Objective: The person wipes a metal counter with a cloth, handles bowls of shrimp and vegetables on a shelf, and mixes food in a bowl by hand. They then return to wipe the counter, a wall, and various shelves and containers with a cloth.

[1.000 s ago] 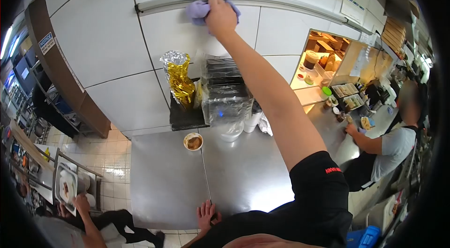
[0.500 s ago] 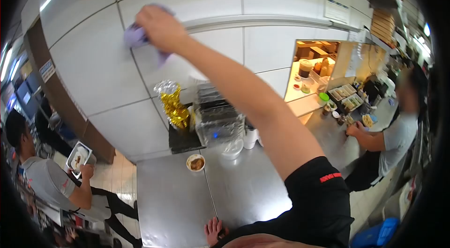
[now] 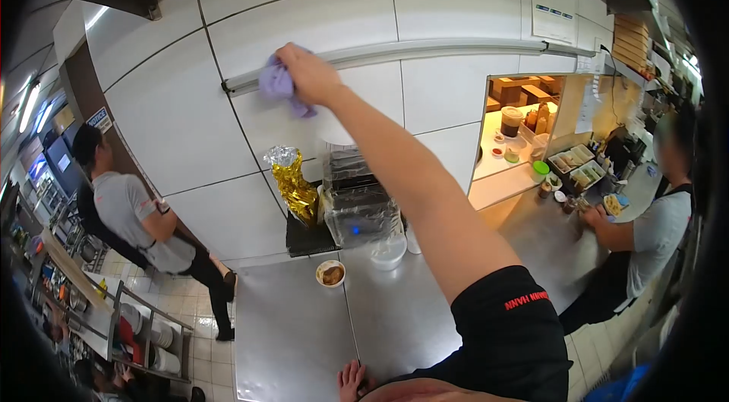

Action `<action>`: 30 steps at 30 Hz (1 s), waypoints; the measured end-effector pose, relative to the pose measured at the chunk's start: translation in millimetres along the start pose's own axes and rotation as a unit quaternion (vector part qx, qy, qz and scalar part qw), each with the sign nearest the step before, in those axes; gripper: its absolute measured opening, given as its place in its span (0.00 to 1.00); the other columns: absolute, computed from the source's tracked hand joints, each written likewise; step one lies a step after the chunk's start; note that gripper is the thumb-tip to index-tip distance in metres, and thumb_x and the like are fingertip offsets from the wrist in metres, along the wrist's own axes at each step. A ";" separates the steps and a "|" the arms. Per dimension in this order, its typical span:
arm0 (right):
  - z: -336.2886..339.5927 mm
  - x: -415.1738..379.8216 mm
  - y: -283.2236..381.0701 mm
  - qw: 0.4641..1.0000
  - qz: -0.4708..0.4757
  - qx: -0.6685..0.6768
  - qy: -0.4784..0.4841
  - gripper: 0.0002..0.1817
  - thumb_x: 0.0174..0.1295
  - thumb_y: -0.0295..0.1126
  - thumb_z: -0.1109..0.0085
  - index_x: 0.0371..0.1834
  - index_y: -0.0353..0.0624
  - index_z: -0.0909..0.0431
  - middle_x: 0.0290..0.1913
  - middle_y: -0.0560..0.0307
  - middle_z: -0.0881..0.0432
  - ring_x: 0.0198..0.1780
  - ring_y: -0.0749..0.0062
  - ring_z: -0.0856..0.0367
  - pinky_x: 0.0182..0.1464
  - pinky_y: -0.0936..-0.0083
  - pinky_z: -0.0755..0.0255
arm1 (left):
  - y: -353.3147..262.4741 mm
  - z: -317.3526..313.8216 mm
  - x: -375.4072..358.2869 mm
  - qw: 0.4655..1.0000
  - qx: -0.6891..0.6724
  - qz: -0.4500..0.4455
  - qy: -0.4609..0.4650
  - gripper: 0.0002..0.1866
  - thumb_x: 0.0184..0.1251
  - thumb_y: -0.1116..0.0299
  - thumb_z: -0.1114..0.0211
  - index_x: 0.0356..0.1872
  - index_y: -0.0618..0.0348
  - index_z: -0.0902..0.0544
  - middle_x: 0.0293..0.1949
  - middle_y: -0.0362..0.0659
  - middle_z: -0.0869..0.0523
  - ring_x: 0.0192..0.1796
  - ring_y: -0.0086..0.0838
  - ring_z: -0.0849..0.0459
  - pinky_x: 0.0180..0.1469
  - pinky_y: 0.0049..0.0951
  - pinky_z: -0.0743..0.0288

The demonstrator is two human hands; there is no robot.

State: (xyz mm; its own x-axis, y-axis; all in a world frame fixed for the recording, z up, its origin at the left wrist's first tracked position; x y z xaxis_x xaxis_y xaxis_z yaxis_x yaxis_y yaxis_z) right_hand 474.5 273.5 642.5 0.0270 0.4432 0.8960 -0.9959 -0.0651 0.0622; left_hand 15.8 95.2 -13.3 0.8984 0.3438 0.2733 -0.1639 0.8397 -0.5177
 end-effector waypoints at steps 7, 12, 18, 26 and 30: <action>74.5 -34.7 -58.9 0.990 0.021 -0.140 0.001 0.21 0.54 0.22 0.40 0.52 0.48 0.29 0.52 0.54 0.20 0.56 0.53 0.21 0.56 0.60 0.25 | -3.9 2.4 -0.4 0.999 0.002 0.035 0.030 0.39 0.60 0.72 0.45 0.77 0.56 0.40 0.79 0.52 0.42 0.81 0.49 0.47 0.80 0.54 0.59; 143.1 -58.5 -107.3 0.970 -0.013 -0.241 -0.006 0.18 0.55 0.21 0.43 0.50 0.47 0.29 0.49 0.54 0.20 0.53 0.53 0.21 0.55 0.59 0.25 | -9.4 2.1 6.9 0.999 -0.010 0.035 -0.011 0.37 0.63 0.69 0.42 0.76 0.56 0.37 0.78 0.53 0.39 0.80 0.49 0.45 0.79 0.54 0.57; 296.3 -98.1 -162.0 0.937 -0.077 -0.291 -0.177 0.29 0.46 0.14 0.42 0.56 0.44 0.30 0.54 0.43 0.25 0.56 0.42 0.23 0.58 0.56 0.26 | -33.7 23.4 16.2 0.999 -0.013 0.030 -0.017 0.37 0.65 0.64 0.38 0.76 0.55 0.37 0.78 0.52 0.39 0.80 0.49 0.45 0.79 0.55 0.55; 331.9 -152.5 -253.3 0.938 -0.203 -0.256 -0.118 0.36 0.46 0.18 0.43 0.64 0.44 0.39 0.54 0.38 0.26 0.56 0.38 0.23 0.55 0.57 0.26 | -1.9 -2.5 10.2 0.974 0.076 0.079 0.198 0.40 0.63 0.61 0.37 0.77 0.54 0.40 0.79 0.53 0.41 0.80 0.52 0.46 0.79 0.57 0.57; 309.6 -137.4 -239.0 0.928 -0.214 -0.262 -0.153 0.34 0.49 0.20 0.44 0.63 0.46 0.39 0.51 0.40 0.23 0.52 0.37 0.20 0.53 0.54 0.26 | 36.1 -50.9 -2.7 0.965 0.128 0.125 0.191 0.46 0.61 0.46 0.35 0.79 0.45 0.42 0.81 0.48 0.51 0.82 0.52 0.55 0.79 0.58 0.61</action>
State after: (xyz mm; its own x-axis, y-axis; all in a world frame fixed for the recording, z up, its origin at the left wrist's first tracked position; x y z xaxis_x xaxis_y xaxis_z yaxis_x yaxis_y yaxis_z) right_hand 735.4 -48.6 640.6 0.3738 0.0473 0.9263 -0.7911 0.5375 0.2918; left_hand 28.3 103.2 -73.9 0.8945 0.4096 -0.1788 -0.4460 0.8443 -0.2972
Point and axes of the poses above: each hand's wrist, its own x-axis towards the middle knuckle, its own z-axis out of the back of the hand, y = z × x, the point moved 4 cm from there along x, towards the middle knuckle
